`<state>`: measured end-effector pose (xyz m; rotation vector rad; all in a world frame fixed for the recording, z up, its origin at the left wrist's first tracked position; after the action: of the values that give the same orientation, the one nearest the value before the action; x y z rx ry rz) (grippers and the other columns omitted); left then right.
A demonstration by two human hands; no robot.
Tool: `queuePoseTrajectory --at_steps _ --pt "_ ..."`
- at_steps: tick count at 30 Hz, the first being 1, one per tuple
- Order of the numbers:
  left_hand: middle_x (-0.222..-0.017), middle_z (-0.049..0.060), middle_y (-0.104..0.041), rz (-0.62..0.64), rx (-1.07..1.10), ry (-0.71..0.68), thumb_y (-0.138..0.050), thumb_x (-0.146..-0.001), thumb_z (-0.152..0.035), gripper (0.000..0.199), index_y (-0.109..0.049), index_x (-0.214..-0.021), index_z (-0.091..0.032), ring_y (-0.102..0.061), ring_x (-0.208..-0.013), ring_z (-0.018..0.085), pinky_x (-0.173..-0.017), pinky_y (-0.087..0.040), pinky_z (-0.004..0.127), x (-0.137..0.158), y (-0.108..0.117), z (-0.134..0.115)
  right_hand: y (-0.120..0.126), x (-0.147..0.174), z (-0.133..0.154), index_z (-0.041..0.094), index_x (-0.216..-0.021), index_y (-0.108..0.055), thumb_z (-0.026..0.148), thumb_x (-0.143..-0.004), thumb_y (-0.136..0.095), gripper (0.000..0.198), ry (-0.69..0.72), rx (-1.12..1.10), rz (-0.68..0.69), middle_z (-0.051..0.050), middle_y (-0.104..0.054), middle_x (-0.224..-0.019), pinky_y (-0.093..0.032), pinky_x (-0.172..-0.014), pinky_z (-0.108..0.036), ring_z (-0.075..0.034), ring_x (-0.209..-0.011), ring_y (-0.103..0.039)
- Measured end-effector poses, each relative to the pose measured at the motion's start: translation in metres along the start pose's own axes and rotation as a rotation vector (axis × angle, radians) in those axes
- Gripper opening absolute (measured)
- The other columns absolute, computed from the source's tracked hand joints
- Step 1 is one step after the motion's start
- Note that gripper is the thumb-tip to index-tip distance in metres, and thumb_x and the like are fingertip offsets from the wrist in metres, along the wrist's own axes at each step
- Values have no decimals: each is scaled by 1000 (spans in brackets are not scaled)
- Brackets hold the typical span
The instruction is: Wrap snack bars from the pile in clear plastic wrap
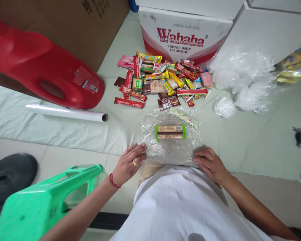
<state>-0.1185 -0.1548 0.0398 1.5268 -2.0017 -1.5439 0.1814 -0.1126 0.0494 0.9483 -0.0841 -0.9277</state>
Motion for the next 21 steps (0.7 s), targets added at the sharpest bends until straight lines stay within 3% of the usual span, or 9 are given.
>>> queuePoseTrajectory --at_steps 4,8,12,16,19,21 --pt "-113 8 -81 -66 194 216 -57 -101 -14 18 -69 -112 -22 -73 -122 22 -113 -56 43 -12 15 15 14 -17 1 29 -118 -71 15 -100 -64 25 -51 -123 -16 -5 -76 -100 -55 -79 -38 -21 -89 -66" --pt "-101 7 -81 -161 268 427 -57 -102 -23 17 -69 -91 -21 -76 -111 21 -110 -56 43 -27 29 49 31 -56 -23 27 -104 -75 23 -102 -65 11 -224 -195 -43 -1 -71 -81 -51 -71 -31 -18 -76 -63" --pt "-102 8 -78 -190 235 598 -61 -98 -38 23 -70 -84 -22 -74 -104 23 -100 -58 40 -43 24 92 36 -91 -65 22 -96 -76 40 -100 -64 22 -457 -166 -50 -2 -72 -81 -47 -66 -29 -16 -70 -61" --pt "-102 11 -74 -179 51 698 -64 -88 -41 21 -73 -90 -22 -67 -108 30 -102 -55 50 -54 18 120 21 -103 -100 21 -103 -77 43 -98 -57 30 -630 20 57 -2 -71 -77 -41 -62 -29 -18 -66 -60" --pt "-116 16 -67 -322 -120 729 -67 -85 -37 28 -71 -106 -18 -63 -116 34 -105 -52 56 -55 38 118 14 -101 -111 22 -121 -74 40 -97 -54 36 -694 209 102 -2 -72 -77 -41 -64 -30 -19 -65 -60" --pt "-121 17 -62 -504 -234 658 -68 -86 -31 29 -68 -111 -16 -60 -122 34 -109 -50 59 -54 63 95 14 -101 -110 21 -131 -69 39 -97 -53 41 -694 296 95 -4 -74 -83 -43 -66 -32 -21 -70 -63"
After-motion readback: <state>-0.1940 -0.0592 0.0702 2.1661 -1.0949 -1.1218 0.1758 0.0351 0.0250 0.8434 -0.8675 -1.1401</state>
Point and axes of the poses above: each hand's wrist, its own x-axis away from the middle knuckle, its own y-axis out of the back of the hand, z = x × y, the point moved 10 cm from there along -x, towards the middle knuckle
